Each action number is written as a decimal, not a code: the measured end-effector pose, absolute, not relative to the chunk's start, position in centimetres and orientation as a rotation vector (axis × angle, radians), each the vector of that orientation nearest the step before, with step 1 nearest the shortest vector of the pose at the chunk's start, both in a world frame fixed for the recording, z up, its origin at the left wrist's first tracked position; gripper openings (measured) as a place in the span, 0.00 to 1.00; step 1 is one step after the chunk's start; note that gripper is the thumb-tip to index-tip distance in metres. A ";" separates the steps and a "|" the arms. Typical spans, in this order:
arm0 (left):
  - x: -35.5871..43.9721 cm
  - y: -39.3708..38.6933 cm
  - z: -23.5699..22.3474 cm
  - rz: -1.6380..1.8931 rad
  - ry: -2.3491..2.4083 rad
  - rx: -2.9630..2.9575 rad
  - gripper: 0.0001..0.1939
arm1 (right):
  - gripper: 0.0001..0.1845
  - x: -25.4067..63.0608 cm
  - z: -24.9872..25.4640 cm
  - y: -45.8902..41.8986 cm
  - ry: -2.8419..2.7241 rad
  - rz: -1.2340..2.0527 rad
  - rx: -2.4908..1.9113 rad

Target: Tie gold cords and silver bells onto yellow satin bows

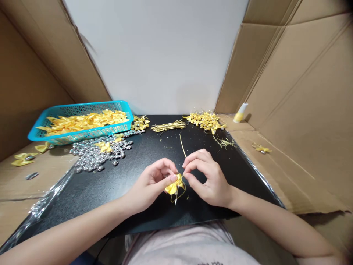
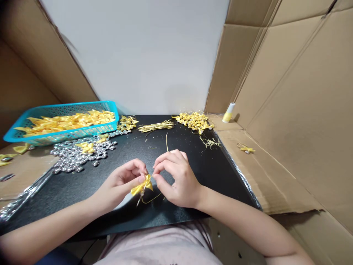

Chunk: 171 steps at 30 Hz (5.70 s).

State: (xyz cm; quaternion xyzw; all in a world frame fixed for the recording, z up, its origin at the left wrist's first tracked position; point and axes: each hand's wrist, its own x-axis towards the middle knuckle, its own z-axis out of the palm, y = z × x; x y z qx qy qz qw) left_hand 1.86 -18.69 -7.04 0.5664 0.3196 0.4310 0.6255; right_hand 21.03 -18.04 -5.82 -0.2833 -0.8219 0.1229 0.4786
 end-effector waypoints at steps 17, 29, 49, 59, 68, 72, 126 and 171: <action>1.9 -18.7 -7.3 0.802 0.648 1.127 0.11 | 0.05 20.4 -6.2 -18.2 -1.942 0.716 -0.694; 2.1 -18.7 -6.7 0.758 0.828 1.239 0.11 | 0.03 20.9 -6.5 -18.3 -1.976 0.247 -0.648; 2.0 -18.9 -6.9 0.920 0.837 1.186 0.12 | 0.04 21.5 -7.3 -18.5 -2.004 -0.205 -0.335; 1.9 -19.0 -7.2 0.947 0.730 1.121 0.06 | 0.06 21.5 -7.1 -18.7 -2.016 -0.219 -0.363; 2.0 -19.2 -7.2 0.912 0.698 1.142 0.09 | 0.05 21.5 -7.1 -18.8 -2.053 -0.388 -0.349; 1.8 -19.1 -7.4 0.962 0.708 1.224 0.11 | 0.05 21.6 -7.4 -18.4 -1.984 -0.301 -0.421; 0.4 -18.3 -6.0 0.920 0.874 1.843 0.09 | 0.07 21.4 -7.7 -15.9 -1.904 0.876 -0.922; 0.9 -18.3 -6.8 1.003 1.186 2.266 0.05 | 0.08 21.2 -6.8 -18.5 -1.632 1.530 -0.587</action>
